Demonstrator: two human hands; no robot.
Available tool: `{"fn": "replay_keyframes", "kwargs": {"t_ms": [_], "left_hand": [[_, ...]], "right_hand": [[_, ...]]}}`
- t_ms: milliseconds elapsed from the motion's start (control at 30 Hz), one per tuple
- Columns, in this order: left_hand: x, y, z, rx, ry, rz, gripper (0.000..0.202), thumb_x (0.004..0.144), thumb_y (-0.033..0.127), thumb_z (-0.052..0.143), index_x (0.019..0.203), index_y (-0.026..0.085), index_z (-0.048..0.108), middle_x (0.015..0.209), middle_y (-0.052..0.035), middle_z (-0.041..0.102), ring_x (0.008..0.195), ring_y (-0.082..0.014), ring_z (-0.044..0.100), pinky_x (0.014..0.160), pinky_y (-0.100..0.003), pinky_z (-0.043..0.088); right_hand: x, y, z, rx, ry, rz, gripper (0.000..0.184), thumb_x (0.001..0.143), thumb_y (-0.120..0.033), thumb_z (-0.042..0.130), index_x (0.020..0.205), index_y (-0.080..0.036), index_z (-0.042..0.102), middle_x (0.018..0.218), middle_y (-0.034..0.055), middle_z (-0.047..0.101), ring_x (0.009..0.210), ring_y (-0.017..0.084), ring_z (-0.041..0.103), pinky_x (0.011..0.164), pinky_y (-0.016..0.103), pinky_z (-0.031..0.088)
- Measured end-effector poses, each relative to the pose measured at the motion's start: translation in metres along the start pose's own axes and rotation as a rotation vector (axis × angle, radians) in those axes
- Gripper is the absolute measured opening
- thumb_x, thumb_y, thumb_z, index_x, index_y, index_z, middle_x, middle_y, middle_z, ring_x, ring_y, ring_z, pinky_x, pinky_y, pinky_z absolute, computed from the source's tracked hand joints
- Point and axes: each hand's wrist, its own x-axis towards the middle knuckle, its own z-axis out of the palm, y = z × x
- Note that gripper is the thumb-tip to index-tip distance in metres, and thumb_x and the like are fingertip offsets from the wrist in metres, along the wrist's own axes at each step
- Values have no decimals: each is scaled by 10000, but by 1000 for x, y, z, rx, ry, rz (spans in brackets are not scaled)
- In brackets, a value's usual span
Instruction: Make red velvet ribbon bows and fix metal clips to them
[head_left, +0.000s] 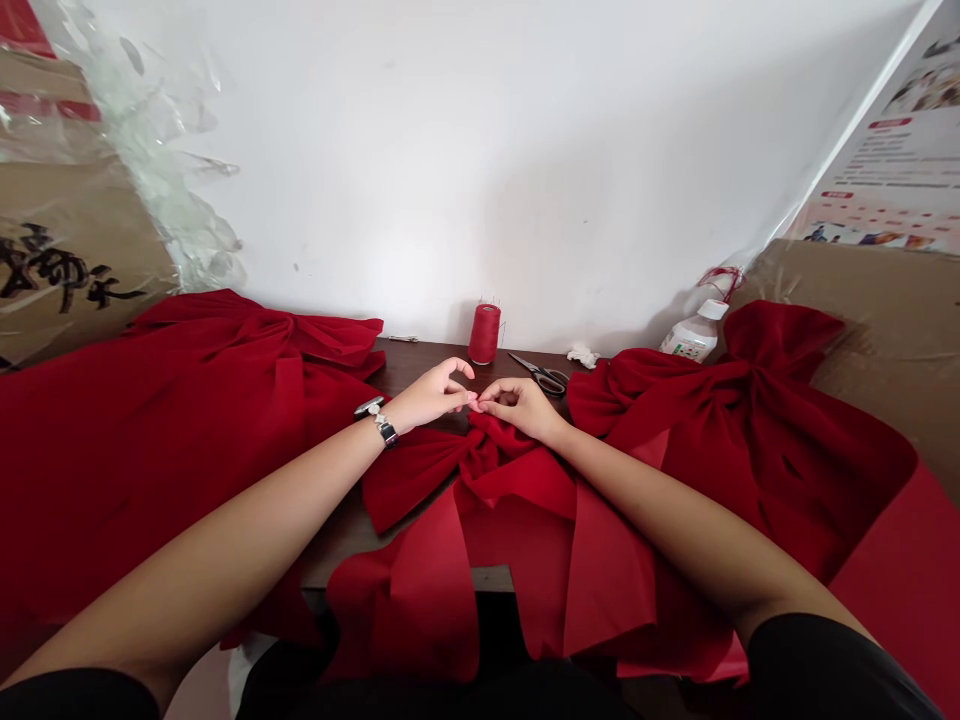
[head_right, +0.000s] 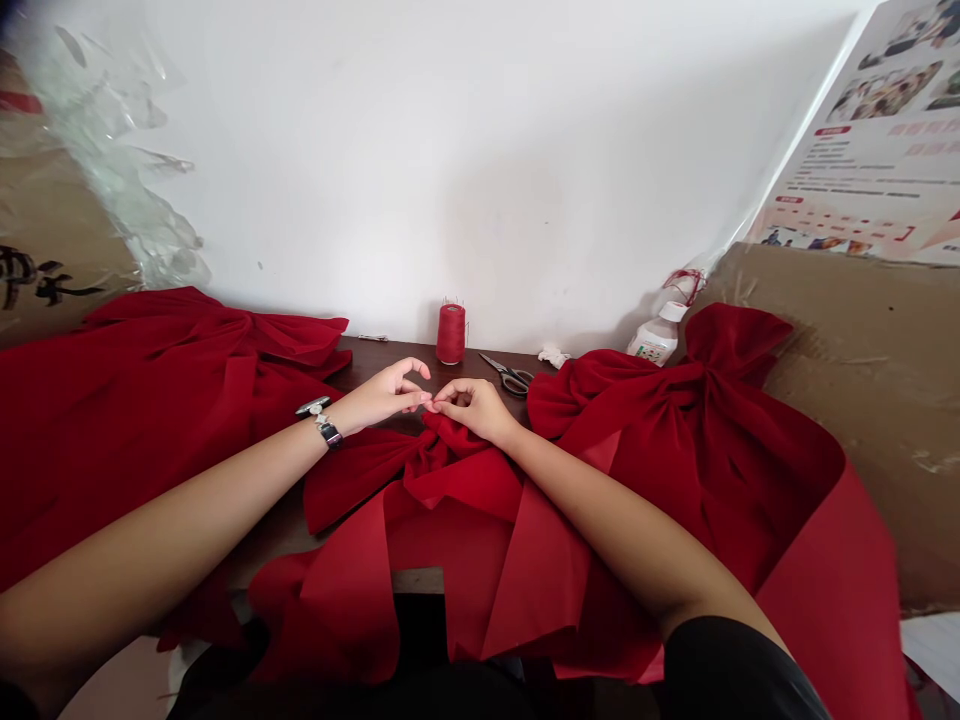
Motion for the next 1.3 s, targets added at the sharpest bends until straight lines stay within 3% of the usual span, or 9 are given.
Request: {"fn": "replay_keyframes", "kwargs": {"t_ms": [167,300,467,733,1300], "left_hand": [[-1,2,0,-72,-14,-54,312,733,216,568,1019,197,445,785,-33,725,608,-113,518,618,-248,395],[-1,5,1,-98,-8,-73,298,702,191,563,985,185,469,795,-44,728,585,-104,503,591,-239,386],[0,6,3,-71,-2,-84,199,713,244,594,882,160,533,742,-22,686,551,-82,465,544,-215,358],[2,1,2,73,-53,-60,280,692,359,660,831,119,696,616,21,530,542,-80,392,496,-203,303],[3,-3,1,135,-11,-53,321,709,417,679,847,136,747,617,8,562,513,-71,366,462,-192,322]], "right_hand": [[0,0,0,-37,9,5,259,755,-407,657,768,-148,642,623,-4,577,480,73,386,452,203,284],[0,1,1,14,-21,6,256,781,-413,622,785,-159,588,694,3,585,544,86,472,516,206,374],[1,2,2,79,-54,14,260,798,-420,609,806,-164,561,757,14,593,626,107,542,605,235,440],[2,4,2,67,-34,36,287,784,-440,627,800,-159,568,738,8,590,616,107,548,609,236,456],[1,7,3,-21,51,38,265,761,-420,650,749,-166,578,721,21,618,585,109,526,569,234,444]]}}
